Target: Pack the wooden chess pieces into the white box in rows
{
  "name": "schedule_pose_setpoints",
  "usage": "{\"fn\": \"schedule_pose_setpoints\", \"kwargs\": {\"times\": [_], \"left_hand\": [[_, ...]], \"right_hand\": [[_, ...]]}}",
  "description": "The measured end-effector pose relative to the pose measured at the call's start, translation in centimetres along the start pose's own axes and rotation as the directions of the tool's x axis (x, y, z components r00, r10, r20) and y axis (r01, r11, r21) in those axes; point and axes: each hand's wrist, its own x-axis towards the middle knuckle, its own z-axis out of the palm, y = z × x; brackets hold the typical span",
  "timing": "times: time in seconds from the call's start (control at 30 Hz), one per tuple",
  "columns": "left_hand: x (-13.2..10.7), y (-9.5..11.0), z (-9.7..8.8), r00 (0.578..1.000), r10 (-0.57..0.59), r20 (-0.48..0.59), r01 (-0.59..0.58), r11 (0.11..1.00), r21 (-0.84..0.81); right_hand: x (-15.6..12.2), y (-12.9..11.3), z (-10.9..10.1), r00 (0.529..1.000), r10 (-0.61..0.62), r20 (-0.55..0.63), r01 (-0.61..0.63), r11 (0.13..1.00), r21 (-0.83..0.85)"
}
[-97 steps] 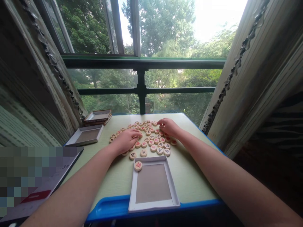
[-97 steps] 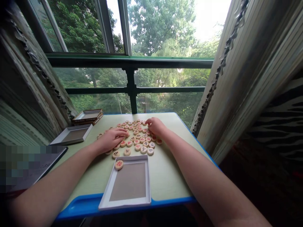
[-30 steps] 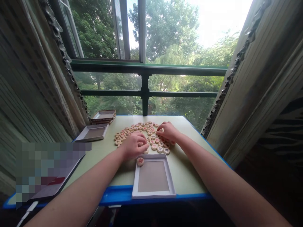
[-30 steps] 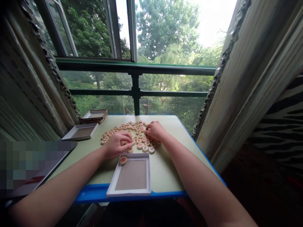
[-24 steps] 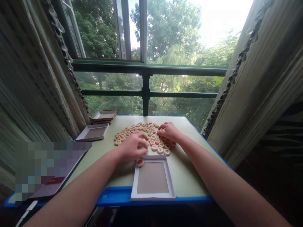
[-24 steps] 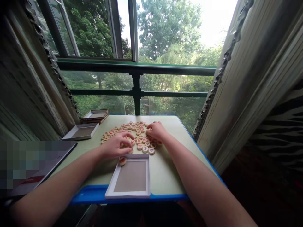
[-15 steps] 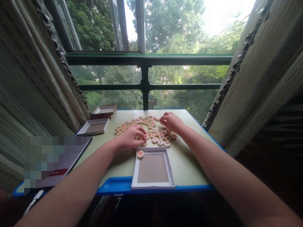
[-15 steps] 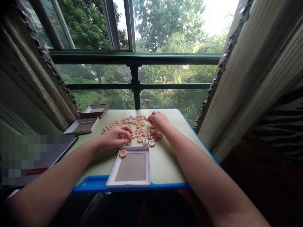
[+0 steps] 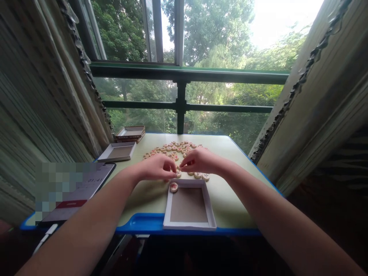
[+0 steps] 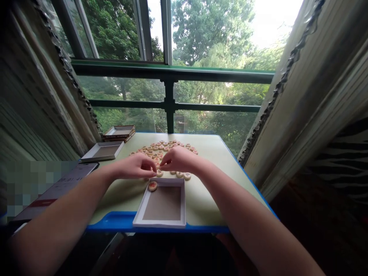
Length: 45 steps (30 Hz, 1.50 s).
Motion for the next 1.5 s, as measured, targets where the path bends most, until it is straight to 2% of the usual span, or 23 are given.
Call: {"fn": "schedule_pose_setpoints", "kwargs": {"times": [0.13,0.23,0.37,0.53,0.6,0.73,0.83,1.0,1.17,1.4,1.5], "left_hand": [[-0.3,-0.1,-0.2,0.992,-0.052,0.113,0.046,0.997,0.060],[-0.2,-0.4,-0.2,0.989,-0.079,0.123,0.073,0.996,0.055],[-0.2,-0.6,-0.4,0.988,-0.095,0.122,0.089,0.995,0.054],[-0.2,-0.6,-0.5,0.983,-0.105,0.148,0.103,0.995,0.016],[-0.3,-0.5,-0.5,0.983,-0.108,0.149,0.108,0.994,0.005],[-0.3,-0.4,-0.5,0.984,-0.125,0.123,0.125,0.992,0.008],[-0.2,-0.4,-0.3,0.985,-0.133,0.114,0.129,0.991,0.042],[-0.1,-0.6,-0.2,0.977,-0.158,0.143,0.153,0.987,0.047],[-0.1,-0.9,-0.4,0.975,-0.139,0.174,0.144,0.990,-0.013],[0.0,-1.2,-0.6,0.975,-0.116,0.188,0.124,0.992,-0.031],[0.0,-1.1,-0.6,0.975,-0.107,0.193,0.114,0.993,-0.027]], "right_hand": [[-0.5,-0.6,-0.6,0.987,0.058,0.147,-0.061,0.998,0.015],[-0.8,-1.0,-0.8,0.969,0.052,0.243,-0.063,0.997,0.038],[-1.1,-2.4,-0.2,0.943,-0.008,0.334,-0.002,1.000,0.028],[-1.3,-3.3,0.3,0.911,-0.025,0.412,0.022,1.000,0.012],[-1.3,-3.3,0.1,0.909,-0.016,0.416,0.016,1.000,0.004],[-1.3,-3.3,0.0,0.927,0.088,0.364,-0.049,0.992,-0.114],[-1.4,-3.4,0.2,0.920,0.120,0.374,-0.059,0.984,-0.169],[-1.5,-3.9,0.6,0.924,0.086,0.371,-0.023,0.985,-0.171],[-1.5,-4.2,1.2,0.932,0.040,0.359,0.004,0.993,-0.121],[-1.4,-4.4,1.5,0.927,0.063,0.369,0.005,0.984,-0.180],[-1.3,-4.5,1.8,0.939,0.042,0.340,0.024,0.982,-0.189]]}}
